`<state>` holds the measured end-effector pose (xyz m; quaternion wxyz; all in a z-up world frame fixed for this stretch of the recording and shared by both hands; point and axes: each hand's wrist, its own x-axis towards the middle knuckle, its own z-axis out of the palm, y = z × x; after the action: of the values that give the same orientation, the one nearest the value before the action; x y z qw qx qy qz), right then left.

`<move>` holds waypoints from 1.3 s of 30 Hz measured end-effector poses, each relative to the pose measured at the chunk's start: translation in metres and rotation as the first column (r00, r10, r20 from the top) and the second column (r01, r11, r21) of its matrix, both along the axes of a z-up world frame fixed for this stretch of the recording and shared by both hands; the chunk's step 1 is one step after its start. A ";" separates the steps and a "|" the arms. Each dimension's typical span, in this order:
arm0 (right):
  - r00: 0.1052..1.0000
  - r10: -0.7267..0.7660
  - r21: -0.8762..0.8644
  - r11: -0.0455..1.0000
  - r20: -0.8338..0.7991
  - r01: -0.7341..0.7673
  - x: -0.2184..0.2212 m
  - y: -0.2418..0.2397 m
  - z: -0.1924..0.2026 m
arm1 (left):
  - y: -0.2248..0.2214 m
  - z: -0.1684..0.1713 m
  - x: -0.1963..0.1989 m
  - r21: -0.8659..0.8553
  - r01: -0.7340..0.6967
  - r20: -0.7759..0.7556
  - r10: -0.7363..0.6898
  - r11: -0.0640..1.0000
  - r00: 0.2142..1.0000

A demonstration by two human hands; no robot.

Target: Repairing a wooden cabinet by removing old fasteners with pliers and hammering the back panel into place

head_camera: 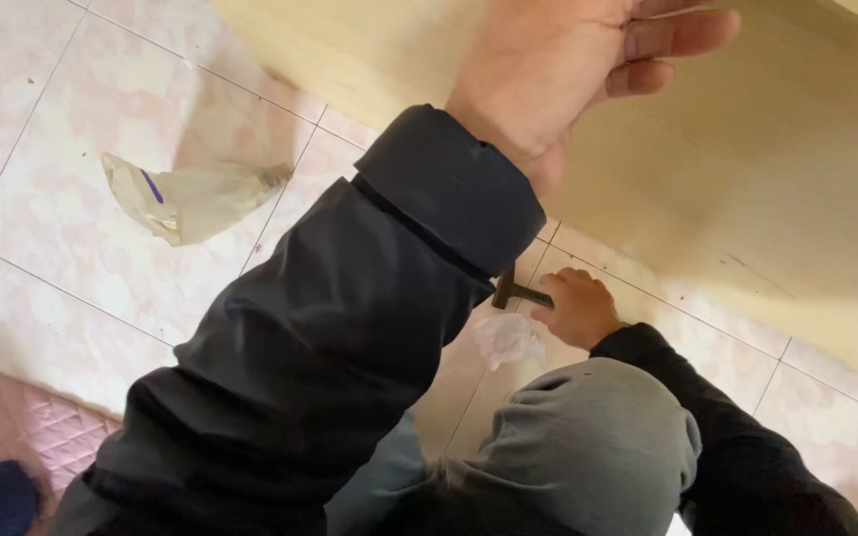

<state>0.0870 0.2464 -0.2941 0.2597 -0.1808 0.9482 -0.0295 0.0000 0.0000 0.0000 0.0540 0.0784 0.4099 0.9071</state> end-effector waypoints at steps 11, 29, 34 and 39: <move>0.920 0.118 -0.567 0.756 -0.373 -0.327 -0.047 -0.087 -0.214 | -0.018 0.048 0.017 -0.112 -0.055 0.165 0.074 0.992 0.984; 0.271 0.697 -0.323 -0.060 0.664 0.945 -0.051 -0.035 -0.332 | -0.022 0.062 0.010 -0.148 -0.031 0.381 0.086 0.988 0.921; 0.516 -0.318 -0.120 0.753 0.795 0.648 -0.055 -0.102 -0.057 | -0.024 0.059 0.006 -0.109 0.004 0.340 0.033 0.994 0.940; 0.932 -0.127 -0.164 0.968 0.340 0.192 -0.029 -0.077 0.182 | -0.031 0.052 -0.005 -0.121 0.045 0.335 -0.002 0.992 0.942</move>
<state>0.0579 0.1696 -0.1123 0.3912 -0.1199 0.8960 -0.1726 -0.0047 -0.0311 0.0524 0.1383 -0.0750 0.4505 0.8788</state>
